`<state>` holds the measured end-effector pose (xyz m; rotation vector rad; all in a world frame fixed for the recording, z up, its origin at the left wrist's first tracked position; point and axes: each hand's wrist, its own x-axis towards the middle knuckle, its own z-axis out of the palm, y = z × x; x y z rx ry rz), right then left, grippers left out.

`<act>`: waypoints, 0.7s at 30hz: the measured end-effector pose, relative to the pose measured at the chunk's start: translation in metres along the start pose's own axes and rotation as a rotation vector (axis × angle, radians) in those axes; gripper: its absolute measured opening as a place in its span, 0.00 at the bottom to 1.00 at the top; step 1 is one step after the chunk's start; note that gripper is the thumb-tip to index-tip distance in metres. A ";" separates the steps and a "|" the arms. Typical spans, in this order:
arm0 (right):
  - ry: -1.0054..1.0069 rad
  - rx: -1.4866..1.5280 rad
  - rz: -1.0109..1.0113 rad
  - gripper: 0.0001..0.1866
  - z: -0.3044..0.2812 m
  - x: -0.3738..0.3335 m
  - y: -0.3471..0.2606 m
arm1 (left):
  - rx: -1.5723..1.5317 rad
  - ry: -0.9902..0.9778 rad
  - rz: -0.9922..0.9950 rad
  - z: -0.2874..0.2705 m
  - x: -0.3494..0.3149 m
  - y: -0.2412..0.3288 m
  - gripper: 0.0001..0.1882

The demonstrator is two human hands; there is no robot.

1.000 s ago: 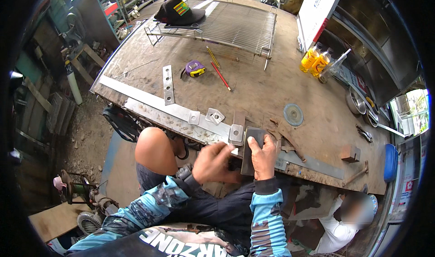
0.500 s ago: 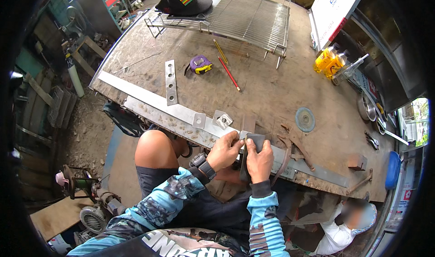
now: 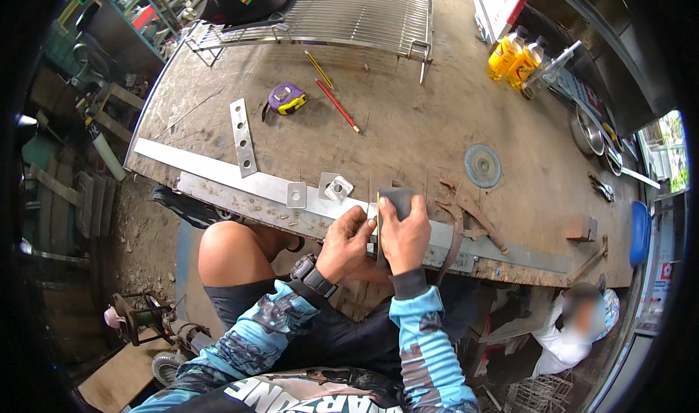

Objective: The person smooths the edges of small metal parts using a handheld sanding block on a workbench. They repeatedly rub the block along the edges and corners of each piece, occasionally flipping the parts to access different sides.

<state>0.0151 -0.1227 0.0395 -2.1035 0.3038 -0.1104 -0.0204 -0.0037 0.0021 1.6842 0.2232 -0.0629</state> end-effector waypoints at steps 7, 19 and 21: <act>0.006 0.064 -0.019 0.21 -0.012 -0.037 0.020 | 0.039 0.000 0.013 -0.001 -0.003 0.011 0.13; -0.018 0.127 0.014 0.22 -0.012 -0.037 0.021 | 0.072 0.015 0.072 -0.001 0.000 0.004 0.12; -0.008 0.043 -0.017 0.22 -0.007 -0.014 0.021 | 0.053 -0.009 0.050 -0.001 0.001 0.001 0.13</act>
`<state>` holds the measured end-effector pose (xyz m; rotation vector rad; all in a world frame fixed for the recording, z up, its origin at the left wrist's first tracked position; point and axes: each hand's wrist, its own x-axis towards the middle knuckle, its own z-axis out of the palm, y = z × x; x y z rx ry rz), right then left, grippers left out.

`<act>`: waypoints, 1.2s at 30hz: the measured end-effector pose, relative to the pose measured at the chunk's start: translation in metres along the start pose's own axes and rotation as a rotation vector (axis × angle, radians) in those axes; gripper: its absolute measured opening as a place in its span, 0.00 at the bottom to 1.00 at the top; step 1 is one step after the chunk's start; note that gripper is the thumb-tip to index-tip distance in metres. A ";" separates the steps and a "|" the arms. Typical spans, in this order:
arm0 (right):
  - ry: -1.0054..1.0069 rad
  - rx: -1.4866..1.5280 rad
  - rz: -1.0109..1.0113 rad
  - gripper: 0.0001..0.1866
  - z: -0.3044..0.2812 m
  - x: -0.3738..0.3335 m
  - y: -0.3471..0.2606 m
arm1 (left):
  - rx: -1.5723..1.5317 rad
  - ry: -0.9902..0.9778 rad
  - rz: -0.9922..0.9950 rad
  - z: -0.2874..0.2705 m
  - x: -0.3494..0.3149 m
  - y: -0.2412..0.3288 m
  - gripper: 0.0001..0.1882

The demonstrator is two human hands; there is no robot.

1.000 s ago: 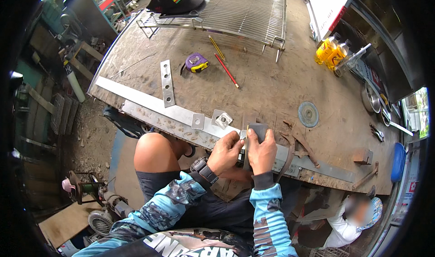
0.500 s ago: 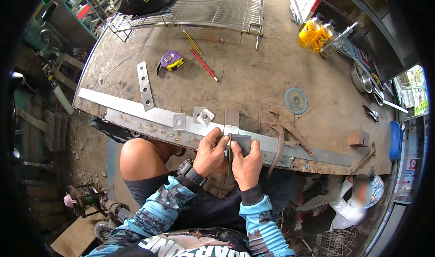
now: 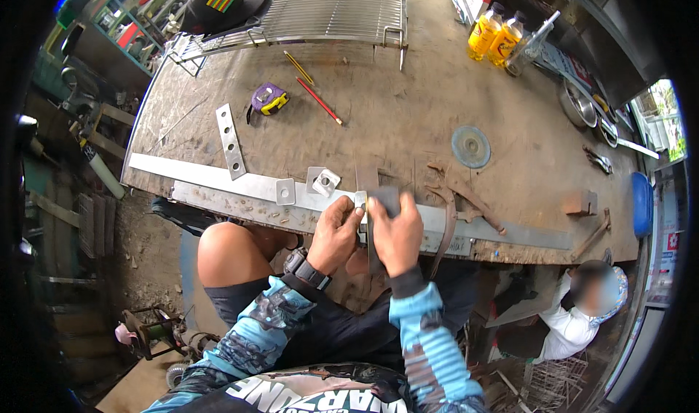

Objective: The person smooths the edges of small metal parts using a handheld sanding block on a workbench. They repeatedly rub the block along the edges and corners of each piece, occasionally flipping the parts to access different sides.

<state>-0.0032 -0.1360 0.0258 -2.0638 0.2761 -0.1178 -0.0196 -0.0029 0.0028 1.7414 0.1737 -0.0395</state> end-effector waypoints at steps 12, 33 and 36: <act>0.040 -0.010 -0.048 0.19 0.002 0.017 -0.009 | 0.013 -0.049 -0.054 -0.001 0.001 0.011 0.14; -0.026 0.129 -0.048 0.16 0.000 -0.002 -0.001 | -0.073 0.073 -0.033 0.014 -0.003 -0.001 0.11; -0.018 0.086 -0.040 0.17 0.015 0.028 -0.003 | -0.031 0.090 -0.019 0.007 -0.002 0.004 0.10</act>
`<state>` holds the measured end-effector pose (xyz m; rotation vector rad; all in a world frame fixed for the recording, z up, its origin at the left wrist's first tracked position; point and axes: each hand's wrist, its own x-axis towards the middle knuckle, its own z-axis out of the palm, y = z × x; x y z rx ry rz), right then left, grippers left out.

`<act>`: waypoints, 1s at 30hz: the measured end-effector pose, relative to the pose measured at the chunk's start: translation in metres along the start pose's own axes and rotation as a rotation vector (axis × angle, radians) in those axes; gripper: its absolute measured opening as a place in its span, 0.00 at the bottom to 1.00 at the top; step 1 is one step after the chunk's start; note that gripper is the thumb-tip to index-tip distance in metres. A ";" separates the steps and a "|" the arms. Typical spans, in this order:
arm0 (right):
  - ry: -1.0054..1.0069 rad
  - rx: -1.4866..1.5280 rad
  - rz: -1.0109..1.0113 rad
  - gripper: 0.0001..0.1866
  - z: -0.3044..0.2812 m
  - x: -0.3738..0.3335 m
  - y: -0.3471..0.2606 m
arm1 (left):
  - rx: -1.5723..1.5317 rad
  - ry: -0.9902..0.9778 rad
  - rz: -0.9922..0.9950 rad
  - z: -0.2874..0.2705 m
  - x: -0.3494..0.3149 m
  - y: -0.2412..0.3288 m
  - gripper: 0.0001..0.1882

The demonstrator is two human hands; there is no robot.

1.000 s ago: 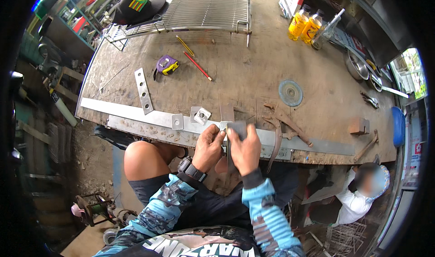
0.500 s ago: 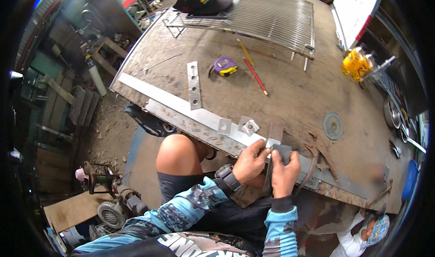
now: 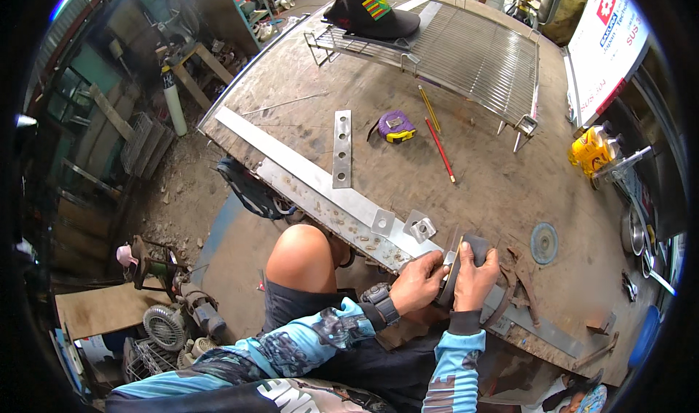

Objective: The person smooths the edges of small metal parts using a handheld sanding block on a workbench. They repeatedly rub the block along the edges and corners of each piece, occasionally flipping the parts to access different sides.

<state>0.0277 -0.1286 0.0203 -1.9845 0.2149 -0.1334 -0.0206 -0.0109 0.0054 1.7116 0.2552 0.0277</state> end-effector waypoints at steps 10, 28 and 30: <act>0.005 -0.038 -0.029 0.18 -0.004 -0.004 0.002 | 0.032 -0.033 -0.015 -0.002 0.002 0.000 0.10; 0.050 0.046 -0.009 0.17 -0.015 -0.051 0.010 | 0.046 -0.003 0.017 0.002 -0.003 0.005 0.11; 0.041 0.051 -0.018 0.17 -0.016 -0.045 0.006 | 0.038 0.004 0.034 0.005 -0.001 -0.001 0.11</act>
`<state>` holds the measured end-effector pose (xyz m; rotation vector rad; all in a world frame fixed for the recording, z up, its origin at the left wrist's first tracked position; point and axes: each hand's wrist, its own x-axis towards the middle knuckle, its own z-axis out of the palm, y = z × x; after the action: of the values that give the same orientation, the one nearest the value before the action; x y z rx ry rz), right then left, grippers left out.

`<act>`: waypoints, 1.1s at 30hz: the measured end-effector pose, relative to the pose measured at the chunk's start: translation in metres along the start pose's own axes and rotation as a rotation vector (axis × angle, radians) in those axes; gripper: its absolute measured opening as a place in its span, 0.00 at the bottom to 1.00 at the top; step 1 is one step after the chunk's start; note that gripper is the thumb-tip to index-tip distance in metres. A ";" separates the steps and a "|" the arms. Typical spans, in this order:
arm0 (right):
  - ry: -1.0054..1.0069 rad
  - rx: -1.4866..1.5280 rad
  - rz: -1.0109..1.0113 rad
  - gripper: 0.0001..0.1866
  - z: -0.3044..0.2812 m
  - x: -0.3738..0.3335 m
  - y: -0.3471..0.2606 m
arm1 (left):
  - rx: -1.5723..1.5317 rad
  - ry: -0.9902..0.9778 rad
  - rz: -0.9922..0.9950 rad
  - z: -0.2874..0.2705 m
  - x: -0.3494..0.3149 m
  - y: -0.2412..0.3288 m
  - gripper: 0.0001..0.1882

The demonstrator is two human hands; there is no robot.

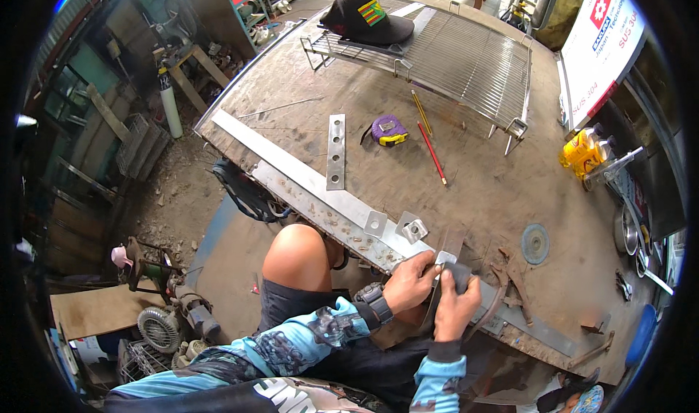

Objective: The person smooths the edges of small metal parts using a handheld sanding block on a workbench. They repeatedly rub the block along the edges and corners of each piece, occasionally flipping the parts to access different sides.

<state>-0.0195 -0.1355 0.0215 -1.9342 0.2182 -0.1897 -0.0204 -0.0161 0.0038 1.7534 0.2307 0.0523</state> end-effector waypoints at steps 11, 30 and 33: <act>-0.002 0.011 -0.016 0.18 -0.003 -0.007 0.002 | 0.017 0.005 0.002 0.000 0.001 -0.006 0.12; -0.013 -0.077 -0.010 0.19 0.008 0.015 -0.004 | -0.005 -0.032 -0.029 -0.009 0.004 -0.002 0.14; -0.003 0.034 0.070 0.18 -0.003 -0.009 -0.003 | -0.004 -0.048 -0.019 -0.009 0.002 0.008 0.14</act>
<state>-0.0284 -0.1347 0.0252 -1.8899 0.2784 -0.1430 -0.0193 -0.0084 0.0128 1.7465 0.2120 -0.0030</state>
